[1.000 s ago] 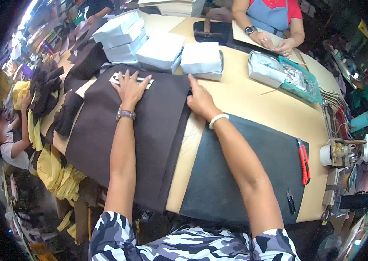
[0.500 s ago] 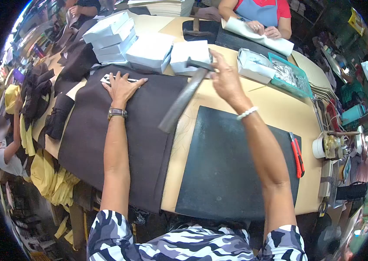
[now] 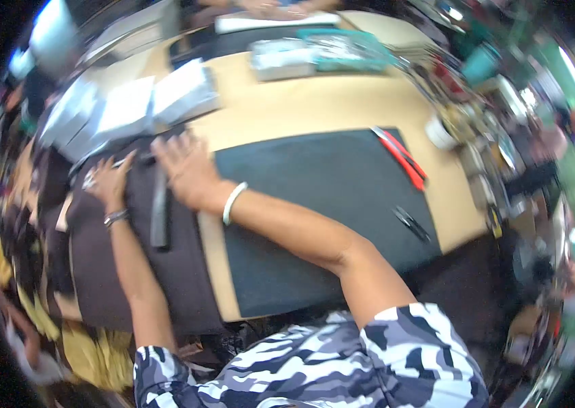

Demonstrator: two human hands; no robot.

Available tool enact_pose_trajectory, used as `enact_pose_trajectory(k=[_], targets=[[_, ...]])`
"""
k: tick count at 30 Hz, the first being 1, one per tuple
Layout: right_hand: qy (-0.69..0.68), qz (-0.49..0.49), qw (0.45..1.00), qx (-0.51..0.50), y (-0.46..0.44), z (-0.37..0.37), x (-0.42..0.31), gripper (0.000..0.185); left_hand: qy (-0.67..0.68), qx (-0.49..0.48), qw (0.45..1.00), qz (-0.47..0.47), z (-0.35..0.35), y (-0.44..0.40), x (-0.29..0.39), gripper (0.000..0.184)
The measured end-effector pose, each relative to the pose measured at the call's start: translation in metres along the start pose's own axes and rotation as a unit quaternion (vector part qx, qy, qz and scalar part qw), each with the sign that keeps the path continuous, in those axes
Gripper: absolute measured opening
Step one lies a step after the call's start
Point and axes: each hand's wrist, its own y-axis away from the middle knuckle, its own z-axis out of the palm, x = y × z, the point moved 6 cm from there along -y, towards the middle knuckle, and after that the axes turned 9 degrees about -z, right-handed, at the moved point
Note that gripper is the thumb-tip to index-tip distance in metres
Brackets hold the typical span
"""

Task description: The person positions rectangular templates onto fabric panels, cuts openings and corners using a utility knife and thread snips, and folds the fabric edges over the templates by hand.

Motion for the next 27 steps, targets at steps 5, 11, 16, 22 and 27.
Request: enact_pose_trajectory(k=[5,11,16,22,27], targets=[[-0.035,-0.053,0.996,-0.058,0.165,-0.074,-0.032,0.057,-0.131,0.0,0.972,0.196,0.073,-0.052,-0.016,0.054],[0.085,0.188,0.976,0.067,0.354,-0.171,0.005,0.042,-0.302,0.071,0.924,0.226,0.061,-0.048,-0.018,0.051],[0.281,0.535,0.764,0.227,0.562,-0.222,0.071,0.043,-0.193,0.215,0.95,0.118,-0.013,-0.001,0.023,0.056],[0.315,0.841,0.373,0.234,0.771,-0.245,0.07,0.059,0.044,0.255,0.941,0.22,-0.027,0.029,0.034,0.064],[0.251,0.904,0.236,0.252,0.819,-0.252,0.044,0.066,0.19,0.121,0.934,0.276,-0.064,0.133,0.072,0.055]])
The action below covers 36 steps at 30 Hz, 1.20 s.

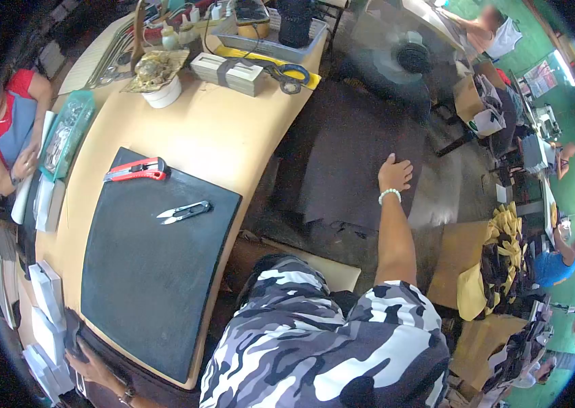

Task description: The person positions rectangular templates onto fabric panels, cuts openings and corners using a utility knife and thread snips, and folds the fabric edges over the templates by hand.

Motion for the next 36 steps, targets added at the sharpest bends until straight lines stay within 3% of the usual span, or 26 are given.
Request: enact_pose_trajectory(k=[2,4,7,8,10,12,14,17,19,25,29,34,36], targets=[[-0.028,0.083,0.996,-0.008,-0.022,0.016,0.037,0.069,0.054,-0.038,0.996,0.055,0.019,0.013,-0.003,0.058],[-0.049,0.159,0.985,-0.054,-0.034,0.018,0.064,0.072,0.086,-0.096,0.991,0.035,0.008,0.03,0.042,0.055],[-0.069,0.151,0.978,-0.13,-0.046,0.039,0.09,0.071,0.129,-0.122,0.984,0.029,0.009,0.044,0.074,0.052],[-0.051,0.145,0.987,-0.054,-0.033,0.025,0.081,0.071,0.137,-0.126,0.982,0.029,0.007,0.046,0.083,0.051],[-0.082,-0.071,0.988,0.107,-0.004,-0.009,0.039,0.071,0.14,-0.121,0.981,0.06,-0.001,0.045,0.103,0.05],[-0.043,-0.354,0.934,0.029,0.029,-0.018,-0.003,0.072,0.146,-0.104,0.98,0.091,-0.009,0.045,0.123,0.05],[0.004,-0.562,0.827,-0.025,0.099,-0.039,-0.045,0.073,0.15,-0.107,0.975,0.121,-0.012,0.048,0.144,0.051],[0.012,-0.679,0.72,-0.144,0.176,-0.034,-0.065,0.072,0.212,-0.144,0.959,0.124,-0.013,0.063,0.18,0.05],[-0.005,-0.683,0.709,-0.173,0.197,-0.02,-0.063,0.065,0.254,-0.174,0.941,0.139,-0.019,0.077,0.21,0.05],[-0.003,-0.649,0.747,-0.146,0.2,-0.002,-0.059,0.033,0.297,-0.223,0.898,0.235,-0.048,0.125,0.279,0.056],[-0.09,-0.563,0.796,-0.205,0.187,-0.004,-0.066,0.019,0.367,-0.29,0.847,0.25,-0.06,0.151,0.32,0.048],[-0.207,-0.428,0.834,-0.28,0.165,-0.003,-0.07,0.013,0.447,-0.329,0.742,0.376,-0.082,0.192,0.393,0.044],[-0.205,-0.443,0.829,-0.274,0.161,-0.005,-0.073,0.015,0.478,-0.352,0.686,0.42,-0.084,0.214,0.423,0.044]])
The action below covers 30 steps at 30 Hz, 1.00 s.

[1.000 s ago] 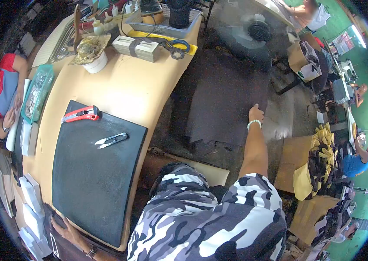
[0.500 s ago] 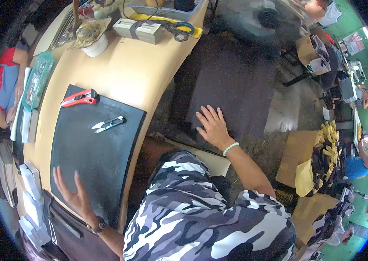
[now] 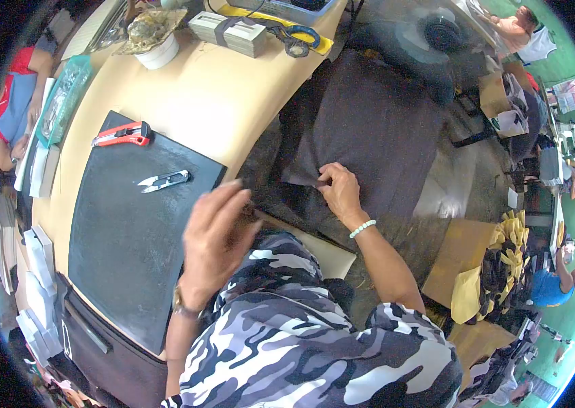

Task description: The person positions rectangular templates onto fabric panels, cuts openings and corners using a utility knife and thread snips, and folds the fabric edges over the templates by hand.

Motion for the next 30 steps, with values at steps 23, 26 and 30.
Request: enact_pose_trajectory(k=[23,26,30], targets=[[0.121,-0.079,0.985,0.092,-0.016,-0.056,-0.079,0.044,0.203,0.005,0.973,-0.114,0.071,-0.091,0.001,0.048],[0.097,-0.009,0.993,0.068,-0.012,-0.052,-0.074,0.053,0.183,0.038,0.978,-0.091,0.054,-0.088,0.014,0.049],[0.095,-0.001,0.994,0.062,-0.009,-0.052,-0.076,0.051,0.147,0.131,0.978,-0.069,0.01,-0.088,0.009,0.046]])
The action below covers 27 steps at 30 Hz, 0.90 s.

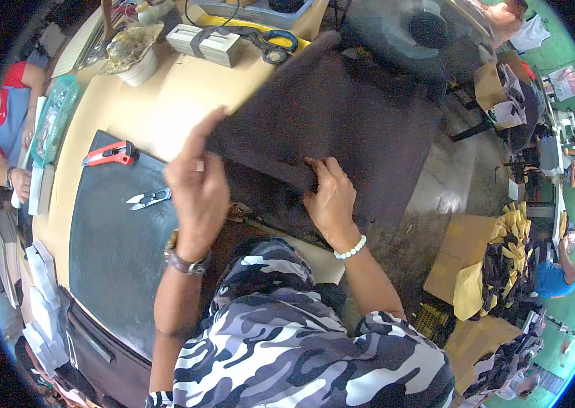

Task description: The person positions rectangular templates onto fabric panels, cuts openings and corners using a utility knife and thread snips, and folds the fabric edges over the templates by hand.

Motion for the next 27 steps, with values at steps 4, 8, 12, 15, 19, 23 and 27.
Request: enact_pose_trajectory(k=[4,8,12,15,19,23,27], targets=[[-0.039,-0.082,0.993,0.069,-0.001,-0.002,0.0,0.041,0.083,0.091,0.992,-0.022,-0.055,-0.003,-0.004,0.044],[-0.246,-0.118,0.955,0.115,-0.012,-0.027,-0.03,0.031,0.17,0.172,0.968,-0.072,-0.11,0.019,0.004,0.043],[-0.364,-0.168,0.908,0.124,-0.019,-0.036,-0.068,0.023,0.159,0.281,0.941,-0.1,-0.165,0.052,0.018,0.039],[-0.548,-0.175,0.812,0.095,-0.014,-0.028,-0.105,0.01,0.042,0.443,0.89,-0.102,-0.222,0.092,0.032,0.038],[-0.59,-0.121,0.792,0.1,-0.019,-0.024,-0.139,0.014,-0.142,0.491,0.854,-0.093,-0.272,0.165,0.05,0.031],[-0.46,-0.233,0.839,0.174,-0.049,-0.054,-0.199,0.016,-0.351,0.428,0.817,-0.162,-0.305,0.216,0.071,0.023],[-0.034,-0.434,0.828,0.354,-0.071,-0.063,-0.287,0.015,-0.422,0.434,0.787,-0.121,-0.349,0.242,0.114,0.027]])
